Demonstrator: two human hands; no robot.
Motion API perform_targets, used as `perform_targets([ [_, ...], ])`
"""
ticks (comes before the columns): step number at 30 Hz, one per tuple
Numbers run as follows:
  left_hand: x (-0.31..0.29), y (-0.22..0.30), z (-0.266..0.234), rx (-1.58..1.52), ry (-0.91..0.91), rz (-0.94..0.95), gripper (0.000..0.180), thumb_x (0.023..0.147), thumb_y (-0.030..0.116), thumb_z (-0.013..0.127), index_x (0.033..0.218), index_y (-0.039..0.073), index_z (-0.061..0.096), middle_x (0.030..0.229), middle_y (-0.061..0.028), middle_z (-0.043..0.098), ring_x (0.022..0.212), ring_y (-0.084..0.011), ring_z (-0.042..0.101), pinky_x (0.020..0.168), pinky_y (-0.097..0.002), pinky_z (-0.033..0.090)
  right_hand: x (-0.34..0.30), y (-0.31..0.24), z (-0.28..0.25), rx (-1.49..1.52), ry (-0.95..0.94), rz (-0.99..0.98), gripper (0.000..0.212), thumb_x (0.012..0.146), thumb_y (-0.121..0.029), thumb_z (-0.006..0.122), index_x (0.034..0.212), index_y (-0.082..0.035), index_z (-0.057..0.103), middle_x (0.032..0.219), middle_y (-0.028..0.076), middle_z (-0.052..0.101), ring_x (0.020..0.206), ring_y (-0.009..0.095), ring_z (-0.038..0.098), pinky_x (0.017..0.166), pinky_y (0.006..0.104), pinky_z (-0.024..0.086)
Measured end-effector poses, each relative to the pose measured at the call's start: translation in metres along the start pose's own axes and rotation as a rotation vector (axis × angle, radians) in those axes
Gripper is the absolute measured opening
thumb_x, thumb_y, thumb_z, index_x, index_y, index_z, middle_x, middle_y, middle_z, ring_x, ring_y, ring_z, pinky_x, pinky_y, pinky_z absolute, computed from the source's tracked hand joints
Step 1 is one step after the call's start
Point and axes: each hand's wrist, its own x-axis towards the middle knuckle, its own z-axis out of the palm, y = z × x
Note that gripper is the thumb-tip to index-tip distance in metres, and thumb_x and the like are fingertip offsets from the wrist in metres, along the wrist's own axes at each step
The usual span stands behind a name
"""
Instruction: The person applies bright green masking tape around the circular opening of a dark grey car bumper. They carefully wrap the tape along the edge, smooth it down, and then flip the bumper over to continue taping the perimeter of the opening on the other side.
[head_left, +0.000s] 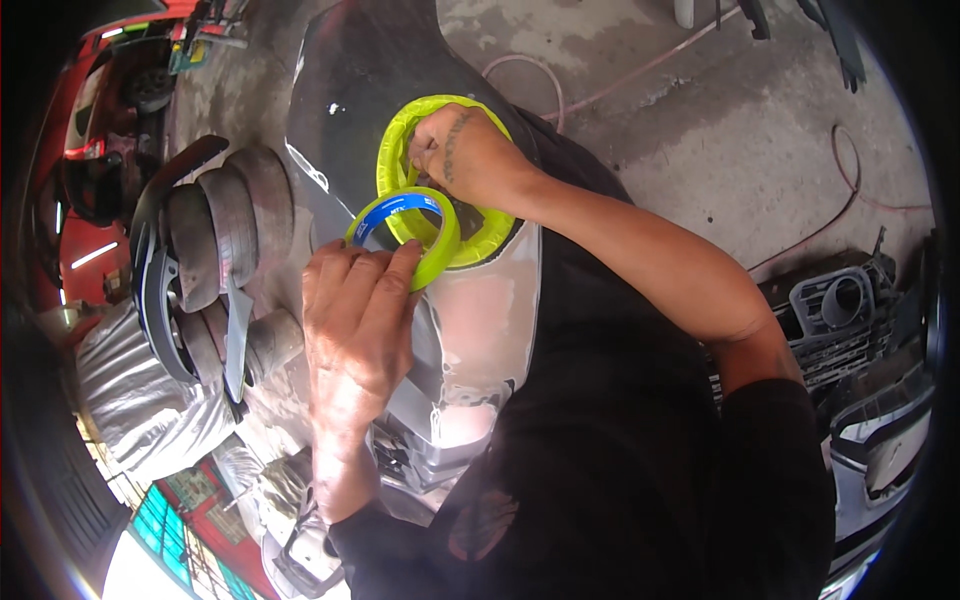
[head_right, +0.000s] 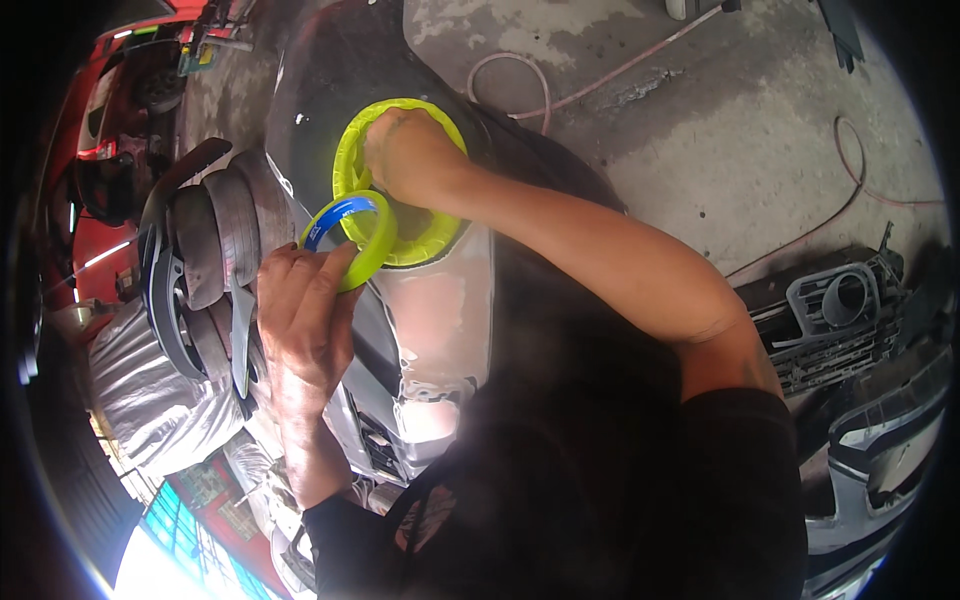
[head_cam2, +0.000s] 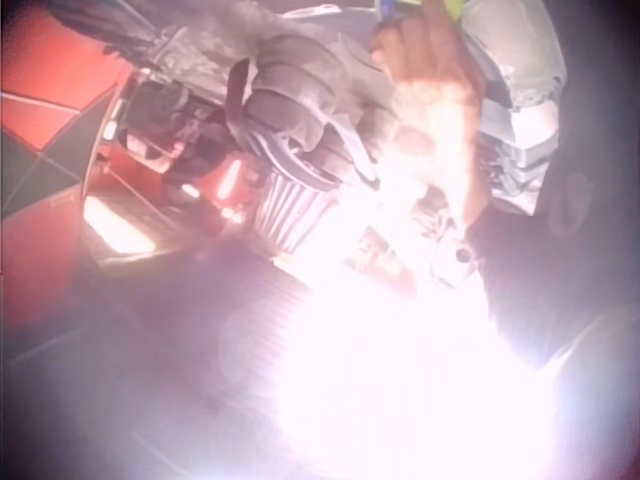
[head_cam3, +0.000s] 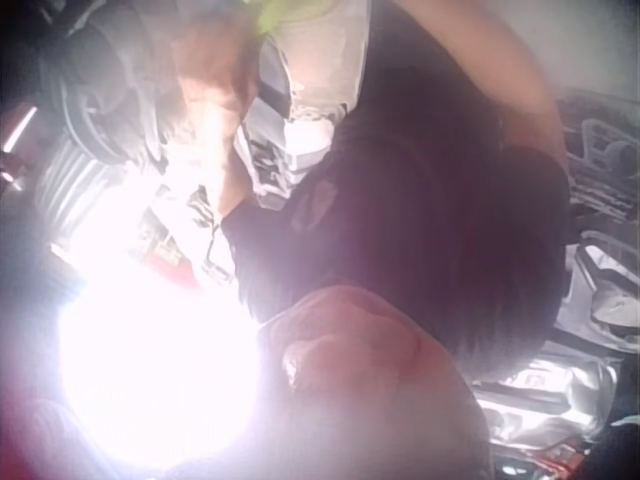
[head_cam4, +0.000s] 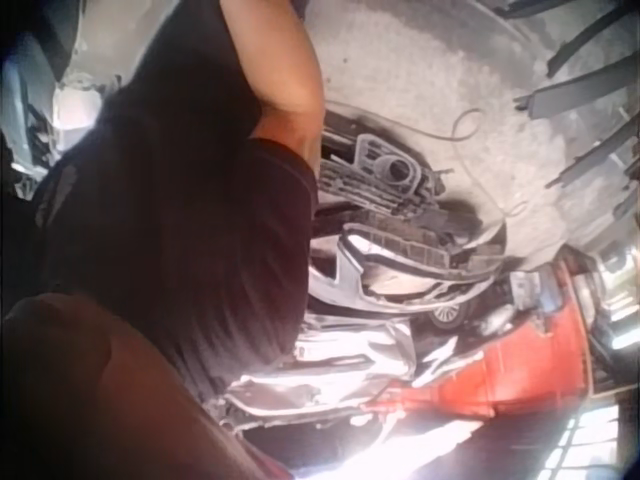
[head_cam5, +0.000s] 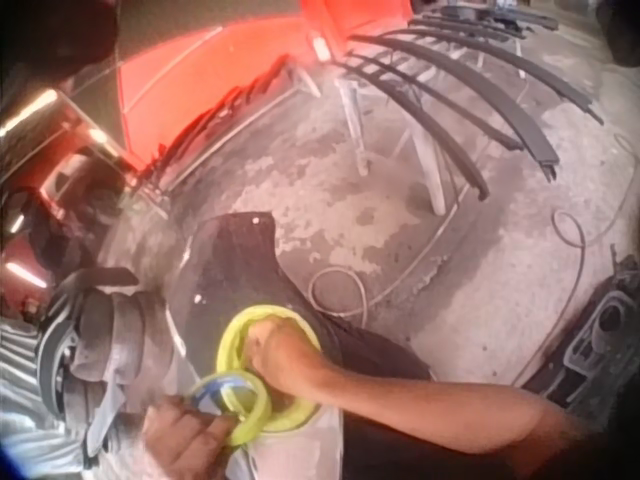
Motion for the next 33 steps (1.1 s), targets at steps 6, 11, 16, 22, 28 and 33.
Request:
perform_targets([
  [6,0.000,-0.001,0.001,0.053,-0.013,0.024,0.045,0.079,0.001,0.077,0.123,-0.003,0.074,0.100,-0.0140,0.071,0.095,-0.0335,0.067,0.100,-0.0526,0.052,0.008,0.005,0.008,-0.024,0.035,-0.048,0.015,0.093,-0.005,0.072,0.099,0.005,0.081,0.090,0.022,0.080,0.082,0.030,0.080,0.079,0.0390,0.061],
  [11,-0.002,0.000,0.004,0.052,-0.001,0.020,0.045,0.079,0.002,0.076,0.124,-0.003,0.074,0.101,-0.0142,0.071,0.096,-0.0334,0.067,0.101,-0.0527,0.052,0.003,0.000,0.007,-0.061,0.057,-0.128,0.013,0.093,-0.006,0.074,0.095,0.005,0.079,0.088,0.024,0.078,0.081,0.034,0.078,0.077,0.0417,0.060],
  [16,-0.002,0.001,0.007,0.062,0.007,0.015,0.044,0.080,0.003,0.076,0.123,-0.003,0.075,0.102,-0.0145,0.071,0.096,-0.0334,0.067,0.102,-0.0538,0.052,-0.012,0.000,0.006,-0.059,0.198,-0.258,0.013,0.094,-0.008,0.075,0.094,0.005,0.073,0.086,0.021,0.076,0.080,0.036,0.077,0.076,0.0428,0.059],
  [22,-0.008,0.004,0.005,0.088,0.019,-0.001,0.043,0.080,0.004,0.075,0.123,-0.002,0.075,0.102,-0.0136,0.069,0.097,-0.0328,0.067,0.103,-0.0548,0.052,-0.029,-0.012,-0.019,0.049,0.039,-0.275,0.012,0.095,-0.009,0.077,0.100,0.001,0.076,0.083,0.016,0.076,0.076,0.022,0.075,0.075,0.0362,0.058],
  [28,-0.006,0.005,0.007,0.115,0.036,0.010,0.044,0.080,0.006,0.077,0.123,-0.001,0.075,0.102,-0.0124,0.068,0.097,-0.0317,0.067,0.103,-0.0548,0.052,-0.020,-0.006,-0.015,0.241,-0.093,-0.238,0.015,0.098,-0.011,0.075,0.108,0.001,0.079,0.088,0.012,0.080,0.079,0.020,0.075,0.078,0.0350,0.058],
  [33,-0.010,-0.003,-0.003,0.103,0.055,-0.032,0.042,0.080,0.010,0.082,0.120,0.000,0.075,0.101,-0.0122,0.069,0.096,-0.0324,0.066,0.101,-0.0543,0.052,-0.021,-0.010,-0.016,0.171,-0.070,-0.325,0.017,0.100,-0.014,0.074,0.106,0.002,0.079,0.086,0.011,0.078,0.079,0.018,0.074,0.078,0.0341,0.057],
])
